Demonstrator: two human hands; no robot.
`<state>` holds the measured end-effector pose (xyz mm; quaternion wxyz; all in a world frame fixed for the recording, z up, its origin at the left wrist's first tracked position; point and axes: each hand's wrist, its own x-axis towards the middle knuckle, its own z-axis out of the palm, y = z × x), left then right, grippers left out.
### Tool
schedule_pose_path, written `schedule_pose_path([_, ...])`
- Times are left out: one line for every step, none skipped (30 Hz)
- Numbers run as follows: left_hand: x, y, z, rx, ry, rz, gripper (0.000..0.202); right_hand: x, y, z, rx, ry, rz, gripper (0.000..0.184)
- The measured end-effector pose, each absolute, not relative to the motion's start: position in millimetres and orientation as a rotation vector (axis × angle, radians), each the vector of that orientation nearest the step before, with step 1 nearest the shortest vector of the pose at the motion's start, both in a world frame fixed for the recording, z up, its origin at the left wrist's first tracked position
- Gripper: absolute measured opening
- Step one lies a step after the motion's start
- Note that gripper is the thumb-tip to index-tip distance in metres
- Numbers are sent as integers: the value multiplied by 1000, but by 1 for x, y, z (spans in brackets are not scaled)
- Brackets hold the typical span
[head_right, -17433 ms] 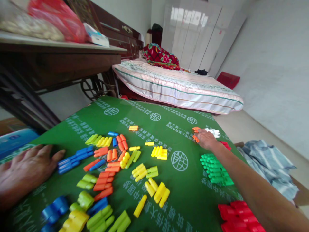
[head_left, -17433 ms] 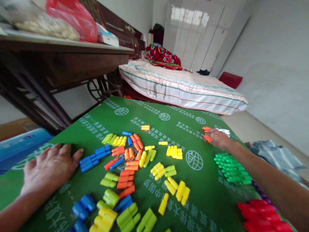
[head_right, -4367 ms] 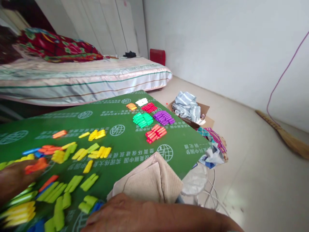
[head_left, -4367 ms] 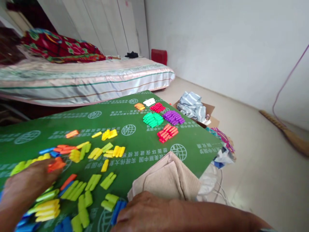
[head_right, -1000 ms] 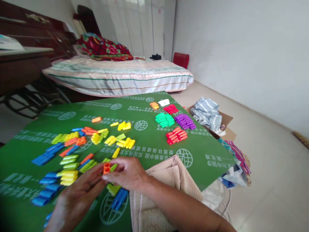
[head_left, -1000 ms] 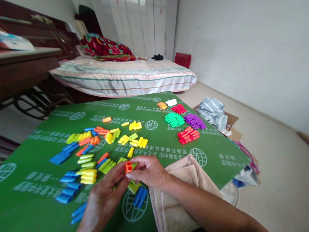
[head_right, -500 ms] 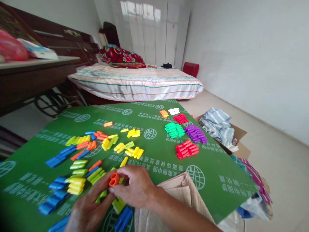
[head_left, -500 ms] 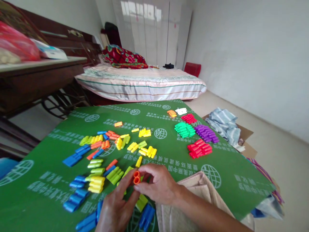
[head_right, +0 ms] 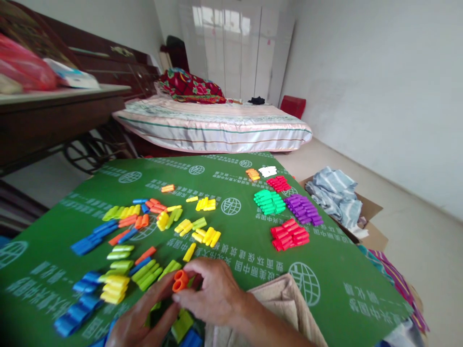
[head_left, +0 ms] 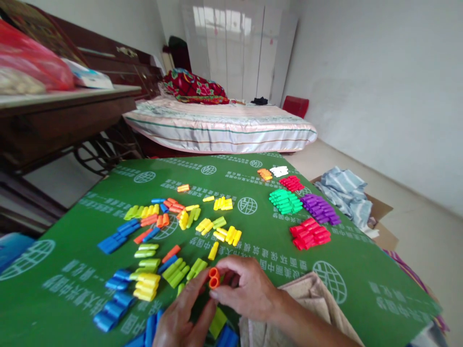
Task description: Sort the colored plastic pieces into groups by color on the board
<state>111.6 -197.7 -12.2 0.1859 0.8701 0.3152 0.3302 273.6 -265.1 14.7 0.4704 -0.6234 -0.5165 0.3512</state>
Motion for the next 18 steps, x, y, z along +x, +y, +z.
schedule_pose_path([112,-198,-12,2450,891,932,40,274,-265,13,-1520,-1257,866,16])
schedule_pose_path([112,-198,-12,2450,893,930,39,274,-265,11,-1510,-1250,872,15])
schedule_pose_path([112,-198,-12,2451,893,925,38,273,-264,10,-1500,-1244,878,14])
schedule_pose_path([112,-199,-12,2452,893,918,38,273,-264,9,-1492,-1240,886,13])
schedule_pose_path([112,-199,-12,2451,891,914,37,273,-264,8,-1488,-1237,890,12])
schedule_pose_path([112,-199,-11,2448,891,908,37,273,-264,8,-1483,-1234,894,11])
schedule_pose_path([112,-199,-12,2443,892,903,37,273,-264,7,-1480,-1230,896,11])
schedule_pose_path([111,-200,-12,2436,895,901,37,273,-263,6,-1478,-1226,895,12])
schedule_pose_path([111,-200,-13,2429,900,901,37,273,-263,5,-1474,-1224,897,13])
schedule_pose_path([111,-200,-14,2421,904,902,38,273,-263,4,-1470,-1222,901,14])
schedule_pose_path([111,-200,-15,2415,906,903,38,273,-263,3,-1468,-1219,905,15])
schedule_pose_path([110,-200,-17,2410,907,905,38,272,-263,2,-1466,-1216,911,15])
schedule_pose_path([110,-199,-18,2406,907,906,38,272,-263,1,-1464,-1213,915,15])
schedule_pose_path([110,-199,-20,2403,906,908,38,272,-263,0,-1461,-1211,919,14])
schedule_pose_path([110,-199,-21,2401,906,910,38,271,-264,-1,-1457,-1209,923,13])
schedule_pose_path([109,-198,-22,2400,905,912,38,271,-264,-1,-1455,-1208,927,12])
schedule_pose_path([109,-198,-22,2400,906,917,38,271,-264,-1,-1452,-1207,930,11])
schedule_pose_path([110,-198,-22,2402,905,919,38,271,-264,-1,-1449,-1209,933,10])
